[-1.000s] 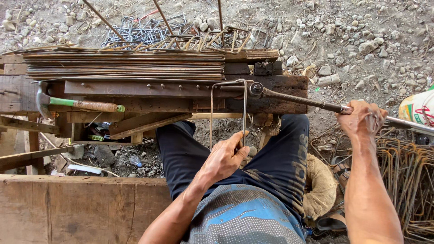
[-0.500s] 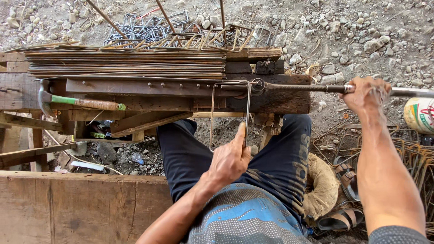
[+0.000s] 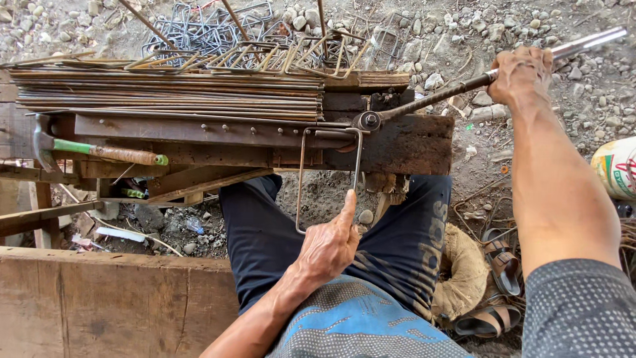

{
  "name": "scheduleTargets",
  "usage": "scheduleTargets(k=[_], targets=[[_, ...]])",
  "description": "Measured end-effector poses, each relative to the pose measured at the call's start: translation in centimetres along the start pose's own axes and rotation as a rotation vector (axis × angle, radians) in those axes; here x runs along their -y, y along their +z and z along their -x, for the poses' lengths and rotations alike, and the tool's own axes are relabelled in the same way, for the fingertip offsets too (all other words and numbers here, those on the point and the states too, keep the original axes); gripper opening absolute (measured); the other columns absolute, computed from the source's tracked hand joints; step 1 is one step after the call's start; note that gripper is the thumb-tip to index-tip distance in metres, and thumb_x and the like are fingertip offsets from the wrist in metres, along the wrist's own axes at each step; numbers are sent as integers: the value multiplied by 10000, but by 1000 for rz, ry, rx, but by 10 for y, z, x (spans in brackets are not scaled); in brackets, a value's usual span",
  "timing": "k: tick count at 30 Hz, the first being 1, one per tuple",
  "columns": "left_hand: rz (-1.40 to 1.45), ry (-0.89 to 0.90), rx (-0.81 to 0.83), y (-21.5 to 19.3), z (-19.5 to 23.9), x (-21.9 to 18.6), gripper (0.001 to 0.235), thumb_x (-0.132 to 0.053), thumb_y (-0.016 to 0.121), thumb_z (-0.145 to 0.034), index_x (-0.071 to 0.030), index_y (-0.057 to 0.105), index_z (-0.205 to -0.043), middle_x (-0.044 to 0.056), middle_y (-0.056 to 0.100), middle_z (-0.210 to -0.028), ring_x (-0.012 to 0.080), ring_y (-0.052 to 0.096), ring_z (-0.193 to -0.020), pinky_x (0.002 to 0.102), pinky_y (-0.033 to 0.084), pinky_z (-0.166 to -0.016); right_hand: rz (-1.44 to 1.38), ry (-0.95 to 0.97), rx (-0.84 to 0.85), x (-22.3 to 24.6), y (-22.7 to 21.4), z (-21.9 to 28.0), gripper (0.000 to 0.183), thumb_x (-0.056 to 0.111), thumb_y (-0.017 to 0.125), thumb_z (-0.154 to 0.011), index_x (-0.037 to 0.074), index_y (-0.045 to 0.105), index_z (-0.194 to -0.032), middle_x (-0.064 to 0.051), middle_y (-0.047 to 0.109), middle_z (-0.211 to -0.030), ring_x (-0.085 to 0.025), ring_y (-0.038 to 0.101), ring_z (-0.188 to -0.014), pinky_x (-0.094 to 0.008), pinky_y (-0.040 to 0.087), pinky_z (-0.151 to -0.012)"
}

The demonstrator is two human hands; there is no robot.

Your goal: The person uses a manual bending machine to bend metal rods into rectangular shapes. They insert each rod, rotate the crank to bend it, and remove the finished piece, repeating the process.

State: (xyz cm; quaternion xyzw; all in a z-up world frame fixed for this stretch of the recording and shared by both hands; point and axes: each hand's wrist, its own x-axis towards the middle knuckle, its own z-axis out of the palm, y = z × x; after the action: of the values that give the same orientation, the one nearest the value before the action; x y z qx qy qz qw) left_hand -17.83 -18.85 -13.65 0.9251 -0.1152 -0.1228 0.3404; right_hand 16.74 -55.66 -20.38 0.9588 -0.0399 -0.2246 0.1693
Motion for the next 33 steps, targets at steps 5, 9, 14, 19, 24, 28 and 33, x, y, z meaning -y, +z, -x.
scheduleTargets(k=[5,9,14,19,24,28,33], targets=[[9,-37,38,3,-6,-6,689,-174,472,-956,-18,165,-1552,128,701,-1154,375,671,-677,540,427,-445,61,-73,10,13,-14,-31,222,322,564,-986,219,653,-1162,-119,600,-1019,-293,533,-955,-427,396,-940],[-37,-21,-11,13,-4,-3,704,-155,500,-950,-18,169,-1556,112,700,-944,366,621,-536,531,387,-376,70,-129,-15,22,-23,-49,288,276,648,-927,187,662,-1200,-182,653,-1182,-364,567,-1156,-516,329,-1113],[-9,-53,-2,5,-2,-9,723,-167,528,-914,-36,204,-1547,105,721,-1131,382,680,-678,558,455,-433,190,-130,-42,19,-20,-40,226,428,581,-966,250,683,-1060,-92,624,-1039,-288,558,-1003,-411,384,-974],[-58,-57,-37,4,-1,-10,729,-170,544,-901,-40,235,-1548,94,713,-1012,354,667,-642,537,457,-408,227,14,276,10,-13,-28,433,314,254,-1133,220,427,-748,14,349,-617,-173,406,-538,-322,495,-625],[-131,-54,-99,-18,-9,-22,736,-240,620,-894,-65,298,-1532,95,568,-1003,334,641,-751,481,525,-491,146,-54,64,6,1,-55,249,493,560,-988,302,705,-1052,-17,604,-877,-237,512,-828,-373,396,-886],[-451,-5,-338,-24,-15,-13,840,-493,712,-838,-132,362,-1511,128,470,-1315,333,454,-1164,466,400,-912,215,-115,-7,10,-4,-36,171,409,581,-984,282,692,-1014,-15,619,-868,-231,564,-853,-370,404,-932],[-366,-276,-194,-22,-38,-8,1145,-687,792,-776,-344,65,-1592,188,-1,-1643,609,159,-1445,706,407,-989,139,-135,-128,11,-6,-27,136,353,702,-924,254,716,-1017,-46,660,-878,-257,577,-896,-375,384,-955]])
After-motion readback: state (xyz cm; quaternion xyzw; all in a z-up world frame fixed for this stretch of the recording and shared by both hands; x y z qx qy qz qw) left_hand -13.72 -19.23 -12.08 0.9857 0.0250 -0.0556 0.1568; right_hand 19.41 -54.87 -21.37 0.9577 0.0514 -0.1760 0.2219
